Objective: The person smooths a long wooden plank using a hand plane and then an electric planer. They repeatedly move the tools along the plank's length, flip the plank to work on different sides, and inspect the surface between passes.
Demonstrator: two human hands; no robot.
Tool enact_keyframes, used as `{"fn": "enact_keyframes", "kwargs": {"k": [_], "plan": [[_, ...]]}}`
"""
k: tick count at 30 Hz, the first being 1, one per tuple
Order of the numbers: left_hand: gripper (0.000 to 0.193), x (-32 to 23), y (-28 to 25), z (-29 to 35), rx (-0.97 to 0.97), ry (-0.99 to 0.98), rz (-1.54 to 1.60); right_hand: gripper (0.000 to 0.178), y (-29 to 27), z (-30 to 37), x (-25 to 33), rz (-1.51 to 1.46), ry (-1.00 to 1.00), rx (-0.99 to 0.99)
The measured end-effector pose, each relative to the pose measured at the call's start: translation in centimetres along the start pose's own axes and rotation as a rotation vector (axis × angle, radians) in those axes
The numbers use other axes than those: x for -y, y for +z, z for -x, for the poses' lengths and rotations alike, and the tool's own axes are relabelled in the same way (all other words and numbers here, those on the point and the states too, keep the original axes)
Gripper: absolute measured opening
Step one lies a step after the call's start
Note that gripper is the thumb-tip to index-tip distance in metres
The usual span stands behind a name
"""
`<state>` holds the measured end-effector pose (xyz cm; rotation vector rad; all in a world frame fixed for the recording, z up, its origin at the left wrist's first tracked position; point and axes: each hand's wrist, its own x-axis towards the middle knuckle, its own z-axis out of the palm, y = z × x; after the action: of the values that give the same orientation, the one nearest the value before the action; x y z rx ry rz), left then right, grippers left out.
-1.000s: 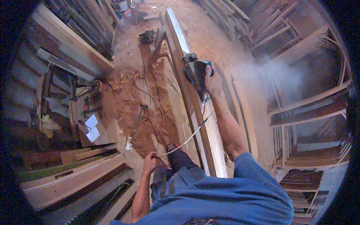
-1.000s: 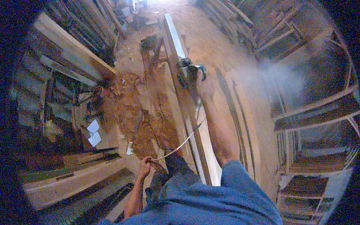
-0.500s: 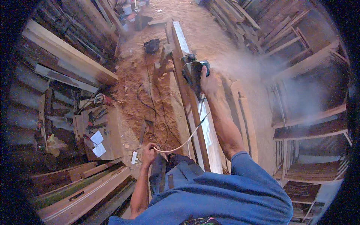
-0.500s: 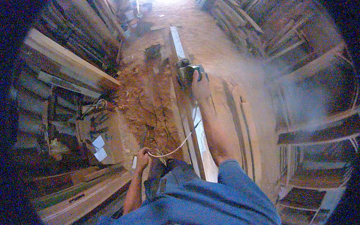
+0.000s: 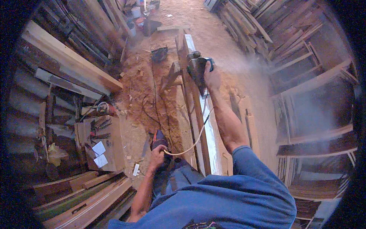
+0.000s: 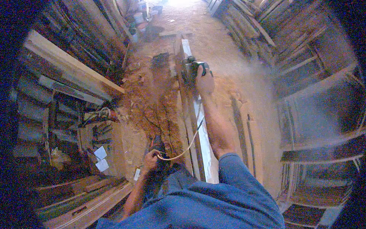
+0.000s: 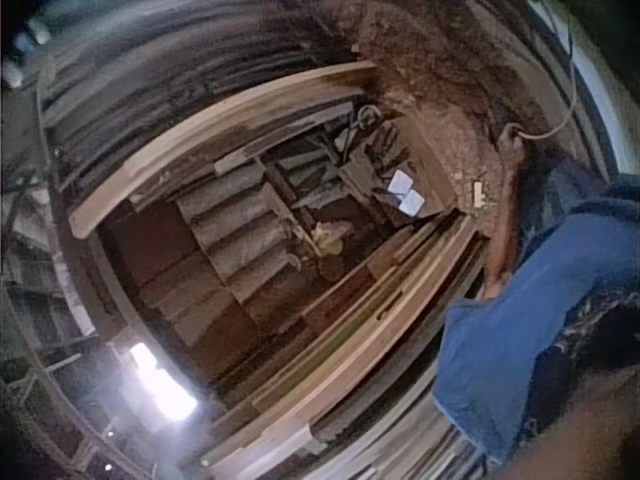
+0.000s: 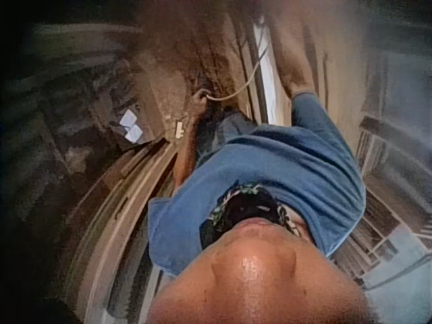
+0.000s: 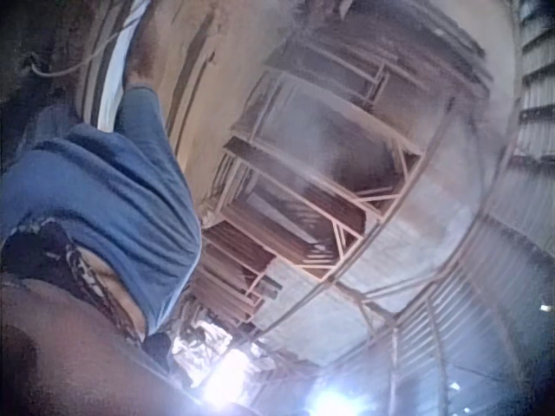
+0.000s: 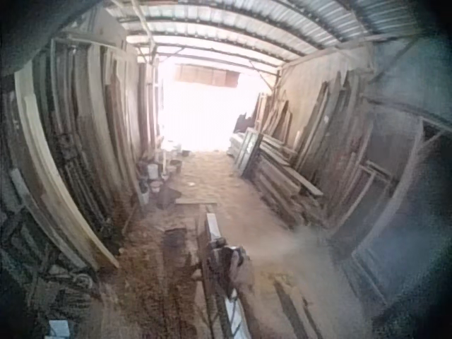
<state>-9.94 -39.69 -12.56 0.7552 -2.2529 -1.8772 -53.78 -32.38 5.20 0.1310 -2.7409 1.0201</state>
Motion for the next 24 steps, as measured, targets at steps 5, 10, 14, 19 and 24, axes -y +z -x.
{"fn": "enact_keyframes", "kwargs": {"k": [5, 10, 14, 19, 24], "plan": [[0.026, 0.8, -0.1, -3.8, 0.038, -0.078, 0.029, 0.074, 3.5, -6.1, 1.6, 0.032, 0.017, 0.103], [0.028, 2.1, -0.4, -11.1, 0.097, 0.005, 0.005, 0.073, 8.1, -13.2, 4.6, 0.054, -0.019, 0.049], [0.027, 1.6, -1.2, -17.0, 0.087, -0.042, -0.047, 0.074, 12.3, -18.3, 6.3, 0.019, -0.036, 0.033], [0.026, 0.7, -1.9, -22.2, 0.105, -0.166, 0.075, 0.078, 16.9, -25.2, 7.9, -0.026, -0.054, 0.079], [0.023, 0.6, -1.7, -25.0, 0.093, -0.206, 0.092, 0.079, 19.1, -28.4, 9.1, 0.017, -0.031, 0.077]]}}
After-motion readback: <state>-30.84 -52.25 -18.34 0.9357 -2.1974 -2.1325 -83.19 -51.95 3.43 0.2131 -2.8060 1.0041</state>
